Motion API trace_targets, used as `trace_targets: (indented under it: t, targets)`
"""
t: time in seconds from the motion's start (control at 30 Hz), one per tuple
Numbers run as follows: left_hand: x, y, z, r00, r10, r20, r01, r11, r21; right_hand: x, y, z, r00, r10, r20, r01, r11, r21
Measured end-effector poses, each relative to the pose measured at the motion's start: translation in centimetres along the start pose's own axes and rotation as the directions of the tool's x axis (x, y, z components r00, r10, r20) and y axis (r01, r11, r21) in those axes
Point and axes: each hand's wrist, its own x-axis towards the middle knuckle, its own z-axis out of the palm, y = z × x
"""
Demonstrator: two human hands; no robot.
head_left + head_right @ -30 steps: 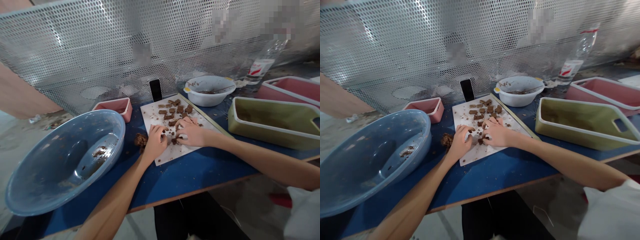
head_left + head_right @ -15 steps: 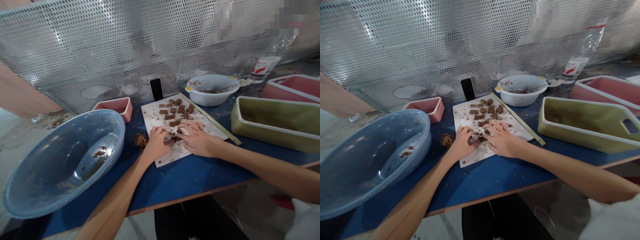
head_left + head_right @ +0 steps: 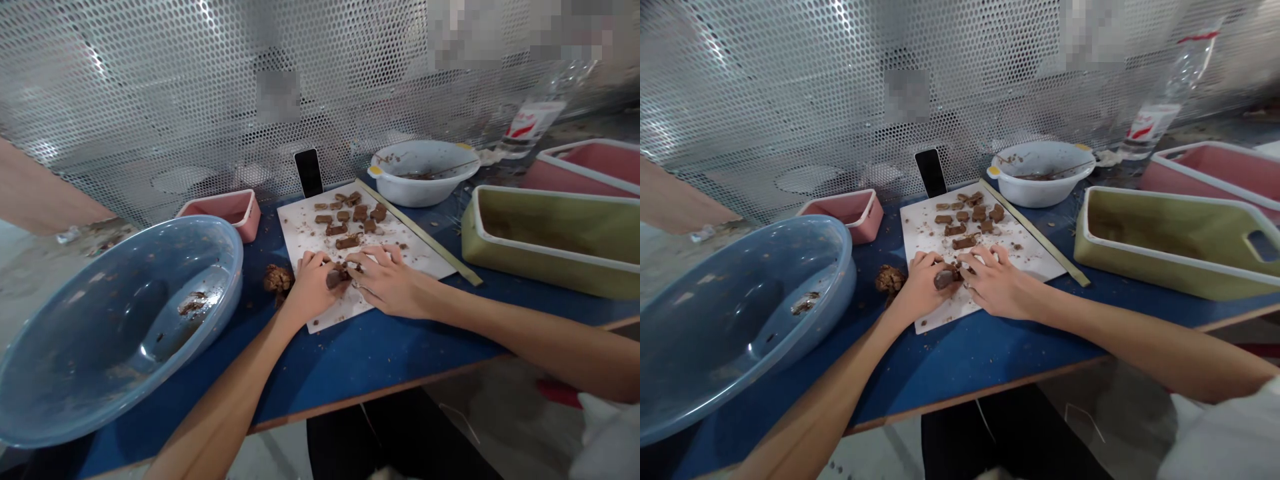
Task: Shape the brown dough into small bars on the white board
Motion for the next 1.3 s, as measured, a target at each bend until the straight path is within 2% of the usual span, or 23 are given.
trace_targets:
  t: [0.37,0.5,0.83,1.3]
  targets:
    - [0.02,-0.28,-0.02,1.000,0.005,-0.012,-0.005,1.000,-0.015,0.06,-0.23,-0.29,0.997,0.022,-0.072,-0.023,1.000,-0.016]
    - [0.04,-0.16,-0.07,1.000,-0.001,-0.007,0.001,1.000,-0.015,0.03,-0.43,-0.32,0.998,-0.010,-0.069,0.008,0.999,-0.038]
    - [0.14,-0.12,-0.20,1.000,-0.003,0.000,0.003,1.000,-0.016,0.00,-0.64,0.12,1.000,0.009,-0.016,-0.010,0.999,-0.051]
    - [0.15,0.04,-0.36,1.000,-0.004,0.010,0.004,0.999,-0.041,0.30,-0.53,-0.06,0.999,-0.009,-0.037,0.009,1.000,0.008]
